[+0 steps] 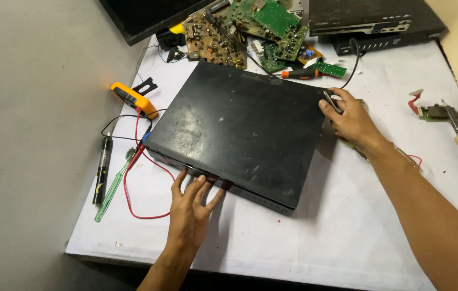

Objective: Disassembling a large electronic device by removing screws from the back panel with a screwdriver.

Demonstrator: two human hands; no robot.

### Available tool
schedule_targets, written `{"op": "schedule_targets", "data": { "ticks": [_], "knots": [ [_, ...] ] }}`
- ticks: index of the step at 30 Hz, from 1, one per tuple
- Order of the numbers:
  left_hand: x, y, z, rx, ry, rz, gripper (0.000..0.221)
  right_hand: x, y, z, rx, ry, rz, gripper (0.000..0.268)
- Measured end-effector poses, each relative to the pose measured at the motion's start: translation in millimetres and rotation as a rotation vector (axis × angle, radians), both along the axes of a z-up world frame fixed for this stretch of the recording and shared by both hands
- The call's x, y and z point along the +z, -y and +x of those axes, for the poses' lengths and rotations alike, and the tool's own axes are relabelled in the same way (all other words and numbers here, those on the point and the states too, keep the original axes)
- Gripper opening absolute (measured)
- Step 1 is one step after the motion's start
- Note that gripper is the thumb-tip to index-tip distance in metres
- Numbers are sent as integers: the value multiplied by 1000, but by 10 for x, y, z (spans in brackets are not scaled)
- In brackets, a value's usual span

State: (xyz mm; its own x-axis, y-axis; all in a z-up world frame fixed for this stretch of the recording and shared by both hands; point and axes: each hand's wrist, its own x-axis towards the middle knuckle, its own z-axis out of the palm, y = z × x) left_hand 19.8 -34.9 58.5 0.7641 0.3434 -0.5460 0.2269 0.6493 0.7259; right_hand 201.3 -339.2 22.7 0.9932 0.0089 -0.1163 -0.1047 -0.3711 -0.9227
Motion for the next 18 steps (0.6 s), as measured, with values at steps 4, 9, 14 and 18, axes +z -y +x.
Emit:
{"op": "schedule_targets", "data": {
  "ticks": [4, 9, 14, 18],
  "knots": [
    [-8, -32, 46, 7, -39, -33, 67, 5, -24, -43, -18, -8, 38, 58],
    [-110, -45, 93, -7, -15, 43, 49, 8, -33, -82, -62, -82, 79, 52],
    [-19, 100, 220, -79, -49, 65, 74, 44, -27, -207, -48, -89, 5, 53],
    [-187, 93, 293, -91, -75, 182, 122, 17, -43, -288, -60, -100, -101, 62]
  ]
}}
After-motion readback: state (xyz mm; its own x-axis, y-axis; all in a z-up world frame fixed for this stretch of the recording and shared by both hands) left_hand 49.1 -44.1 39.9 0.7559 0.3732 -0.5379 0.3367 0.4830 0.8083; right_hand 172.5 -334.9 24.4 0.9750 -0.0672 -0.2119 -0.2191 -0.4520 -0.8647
